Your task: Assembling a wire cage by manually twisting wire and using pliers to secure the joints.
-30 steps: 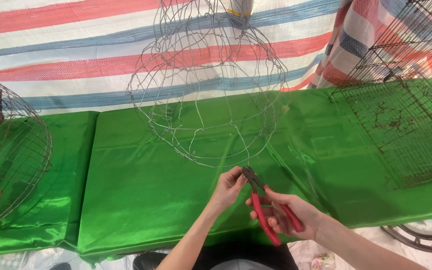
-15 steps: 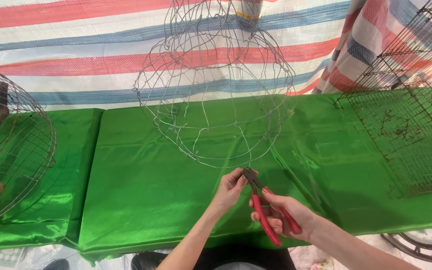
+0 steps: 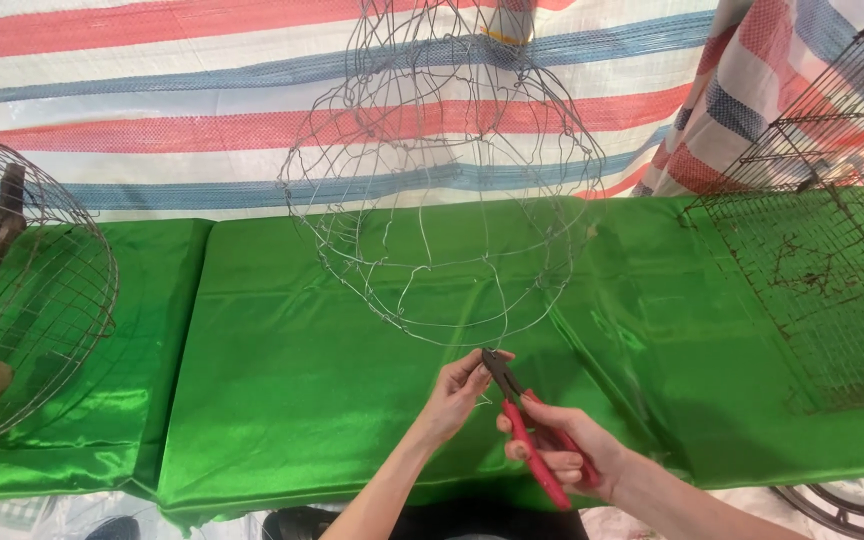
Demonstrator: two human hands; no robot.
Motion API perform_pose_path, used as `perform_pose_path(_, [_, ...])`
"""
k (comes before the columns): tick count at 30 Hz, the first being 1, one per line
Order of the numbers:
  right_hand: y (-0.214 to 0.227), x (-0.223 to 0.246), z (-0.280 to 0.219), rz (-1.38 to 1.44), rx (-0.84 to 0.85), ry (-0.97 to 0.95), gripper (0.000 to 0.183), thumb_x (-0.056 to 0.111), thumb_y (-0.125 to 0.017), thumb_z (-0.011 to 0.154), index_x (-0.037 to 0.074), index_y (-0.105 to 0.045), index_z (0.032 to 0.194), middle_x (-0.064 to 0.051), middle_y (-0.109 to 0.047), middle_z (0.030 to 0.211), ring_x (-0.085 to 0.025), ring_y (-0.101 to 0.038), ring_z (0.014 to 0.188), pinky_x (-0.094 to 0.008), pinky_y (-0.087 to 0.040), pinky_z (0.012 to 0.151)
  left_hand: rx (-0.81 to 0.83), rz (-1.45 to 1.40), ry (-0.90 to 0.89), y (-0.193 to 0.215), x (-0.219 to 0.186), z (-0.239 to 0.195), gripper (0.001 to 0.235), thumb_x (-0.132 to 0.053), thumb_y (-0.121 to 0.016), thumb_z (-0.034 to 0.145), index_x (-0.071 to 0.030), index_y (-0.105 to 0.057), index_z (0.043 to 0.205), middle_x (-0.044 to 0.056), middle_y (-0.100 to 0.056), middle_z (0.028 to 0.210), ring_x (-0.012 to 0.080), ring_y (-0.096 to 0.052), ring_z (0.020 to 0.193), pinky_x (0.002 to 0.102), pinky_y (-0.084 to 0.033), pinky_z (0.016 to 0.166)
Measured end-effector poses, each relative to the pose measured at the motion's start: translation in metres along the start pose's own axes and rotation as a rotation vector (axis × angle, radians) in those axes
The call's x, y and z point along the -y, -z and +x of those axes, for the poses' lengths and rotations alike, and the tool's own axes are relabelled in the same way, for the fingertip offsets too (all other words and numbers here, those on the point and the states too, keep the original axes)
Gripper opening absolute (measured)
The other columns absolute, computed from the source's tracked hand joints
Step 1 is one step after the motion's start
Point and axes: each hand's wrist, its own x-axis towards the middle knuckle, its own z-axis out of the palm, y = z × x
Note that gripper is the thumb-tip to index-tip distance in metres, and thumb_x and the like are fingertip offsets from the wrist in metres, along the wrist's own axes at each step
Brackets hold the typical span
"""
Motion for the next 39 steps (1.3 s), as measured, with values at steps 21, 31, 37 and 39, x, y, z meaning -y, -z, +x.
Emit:
perform_pose_path(21, [-0.055,0.003,-0.051,-0.904,-0.687,-0.037,0.028,0.015,-0.052,0.106,-0.01,-0.059,0.117,-0.027,-0.073,0.103,-0.034,-0.076,0.068,-0.036,-0.066,0.052,0.035,0.221,-0.014,-0.004,-0.013,-0.009,0.036,-0.025,-0.044,0.11,-0.007,-0.061,0.136,-0.003,-0.053,0.086,0.0096,-0.052,0.083,0.026,-0.047,0.083])
perform_pose_path(31, [-0.007,0.058,-0.013,-2.248,-0.875,0.188,0.059,0.037,-0.057,0.098,0.028,-0.033,0.151,-0.004,-0.046,0.143,-0.033,-0.071,0.11,-0.055,-0.063,0.089,-0.147,0.346,-0.049,-0.013,0.015,-0.01,0.026,-0.013,-0.044,0.109,-0.005,-0.068,0.119,0.005,-0.066,0.071,0.0139,-0.061,0.066,0.028,-0.05,0.064])
perform_pose_path(37, [-0.019,0.083,-0.01,-2.355,-0.695,0.387,0.057,0.017,-0.061,0.095,0.02,-0.037,0.147,-0.008,-0.05,0.133,-0.039,-0.073,0.102,-0.052,-0.065,0.084,-0.106,0.398,-0.075,-0.018,-0.013,-0.003,0.025,-0.01,-0.041,0.109,-0.004,-0.065,0.108,0.005,-0.06,0.064,0.0151,-0.058,0.062,0.032,-0.053,0.061])
perform_pose_path(39, [-0.017,0.089,-0.011,-2.459,-0.734,0.354,0.061,0.01,-0.063,0.092,0.022,-0.036,0.146,-0.006,-0.047,0.135,-0.036,-0.073,0.103,-0.047,-0.067,0.085,-0.12,0.361,-0.054,-0.01,-0.001,0.0,0.028,-0.011,-0.04,0.108,-0.004,-0.067,0.113,0.001,-0.054,0.061,0.0131,-0.057,0.063,0.031,-0.057,0.066])
